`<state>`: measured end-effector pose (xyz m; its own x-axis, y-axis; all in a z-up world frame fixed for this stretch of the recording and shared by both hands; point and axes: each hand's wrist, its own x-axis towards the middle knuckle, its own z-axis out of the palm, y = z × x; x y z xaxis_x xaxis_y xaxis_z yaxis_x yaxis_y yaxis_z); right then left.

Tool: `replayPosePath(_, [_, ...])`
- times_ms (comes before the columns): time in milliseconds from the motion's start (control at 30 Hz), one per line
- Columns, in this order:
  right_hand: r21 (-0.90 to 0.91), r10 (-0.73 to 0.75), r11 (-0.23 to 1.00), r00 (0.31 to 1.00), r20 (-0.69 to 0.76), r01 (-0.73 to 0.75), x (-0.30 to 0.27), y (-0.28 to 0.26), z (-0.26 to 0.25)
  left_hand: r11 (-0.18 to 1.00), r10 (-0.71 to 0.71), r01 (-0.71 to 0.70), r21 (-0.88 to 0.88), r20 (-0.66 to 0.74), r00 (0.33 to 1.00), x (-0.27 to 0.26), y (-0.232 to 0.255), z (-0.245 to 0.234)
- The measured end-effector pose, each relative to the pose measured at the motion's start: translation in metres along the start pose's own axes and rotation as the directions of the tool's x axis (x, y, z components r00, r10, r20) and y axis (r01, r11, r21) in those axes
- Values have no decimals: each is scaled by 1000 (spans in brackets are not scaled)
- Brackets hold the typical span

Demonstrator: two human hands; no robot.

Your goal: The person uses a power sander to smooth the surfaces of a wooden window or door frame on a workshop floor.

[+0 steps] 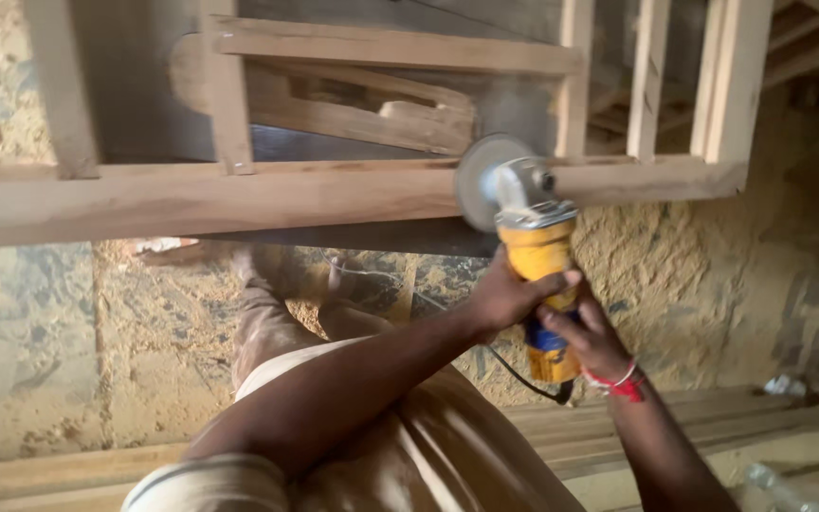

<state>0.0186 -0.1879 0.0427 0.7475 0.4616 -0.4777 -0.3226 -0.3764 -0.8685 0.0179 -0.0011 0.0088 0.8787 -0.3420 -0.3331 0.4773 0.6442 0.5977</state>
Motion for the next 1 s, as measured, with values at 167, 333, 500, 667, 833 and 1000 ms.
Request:
replayPosePath(167, [129,-117,983,987,-106,131,-20,18,-61,706,-23,27,708,-16,1000,-4,13,12])
replayPosePath(333, [199,-9,977,945,-328,79,-31,6,-94,-202,374,188,961,-102,922,-77,76,-129])
replayPosePath(500, [274,-90,950,971,-223,151,-18,3,-86,-209,544,639,740,-455,705,-165,134,-265])
replayPosePath(667, [196,-232,950,970,-74,242,-1,0,-16,-128,580,721,681,-538,611,-231,149,-356])
replayPosePath(833, [-20,-109,994,994,-31,108,7,-14,67,-106,639,713,693,-502,583,-263,139,-368])
replayPosePath(1000, [-133,-62,987,971,229,95,38,-55,152,200,743,498,844,-462,485,-311,58,-299])
